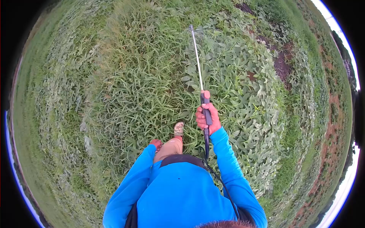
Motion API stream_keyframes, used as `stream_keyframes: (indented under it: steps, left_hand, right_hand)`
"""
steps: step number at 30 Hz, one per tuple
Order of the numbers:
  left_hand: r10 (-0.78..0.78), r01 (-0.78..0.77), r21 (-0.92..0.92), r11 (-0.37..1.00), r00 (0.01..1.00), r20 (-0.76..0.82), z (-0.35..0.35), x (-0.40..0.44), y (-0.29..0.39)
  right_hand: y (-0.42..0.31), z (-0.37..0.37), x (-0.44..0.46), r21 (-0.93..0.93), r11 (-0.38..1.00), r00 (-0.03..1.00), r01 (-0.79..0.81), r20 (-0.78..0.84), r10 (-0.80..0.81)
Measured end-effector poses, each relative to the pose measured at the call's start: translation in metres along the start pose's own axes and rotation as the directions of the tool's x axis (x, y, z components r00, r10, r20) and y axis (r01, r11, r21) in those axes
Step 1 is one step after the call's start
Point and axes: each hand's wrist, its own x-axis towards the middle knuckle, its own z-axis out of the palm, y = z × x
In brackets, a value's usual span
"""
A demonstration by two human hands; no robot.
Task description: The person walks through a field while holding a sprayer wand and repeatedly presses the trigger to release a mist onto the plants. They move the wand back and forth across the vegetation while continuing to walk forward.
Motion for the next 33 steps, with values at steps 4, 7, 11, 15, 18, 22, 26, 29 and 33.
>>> stream_keyframes:
  steps: [4, 7, 11, 15, 18, 22, 26, 29, 33]
  left_hand:
    - [0.043, -0.04, -0.099, 0.994, 0.999, 0.031, -0.009, -0.002, 0.082]
    - [0.095, -0.093, -0.097, 0.991, 0.995, 0.023, -0.018, 0.012, 0.132]
    - [0.098, -0.098, -0.033, 0.995, 0.995, -0.015, -0.031, 0.019, 0.185]
    - [0.091, -0.091, -0.022, 0.996, 0.996, -0.003, -0.039, 0.032, 0.205]
    - [0.111, -0.108, -0.126, 0.986, 0.994, 0.02, -0.038, 0.037, 0.207]
    - [0.108, -0.098, -0.217, 0.971, 0.993, 0.038, -0.022, 0.041, 0.215]
    - [0.193, -0.171, -0.275, 0.946, 0.98, 0.053, -0.02, 0.043, 0.237]
    - [0.237, -0.22, -0.27, 0.938, 0.971, 0.034, -0.041, 0.041, 0.276]
    - [0.423, -0.434, -0.293, 0.852, 0.9, -0.104, -0.1, 0.024, 0.347]
  right_hand:
    - [-0.02, 0.037, 0.038, 0.087, 0.957, 0.947, -0.276, 0.195, 0.256]
    - [-0.031, 0.065, 0.061, 0.12, 0.908, 0.884, -0.401, 0.311, 0.349]
    - [-0.045, 0.096, 0.085, 0.117, 0.87, 0.81, -0.479, 0.439, 0.388]
    - [-0.066, 0.124, 0.093, 0.188, 0.897, 0.848, -0.399, 0.449, 0.283]
    - [-0.086, 0.133, 0.095, 0.202, 0.932, 0.89, -0.3, 0.412, 0.197]
    - [-0.117, 0.137, 0.091, 0.167, 0.967, 0.938, -0.193, 0.321, 0.132]
    - [-0.131, 0.123, 0.08, -0.075, 0.99, 0.992, -0.117, 0.047, 0.121]
    - [-0.12, 0.103, 0.066, -0.249, 0.958, 0.985, -0.14, -0.129, 0.111]
    - [-0.1, 0.077, 0.051, -0.454, 0.865, 0.959, -0.214, -0.268, 0.097]
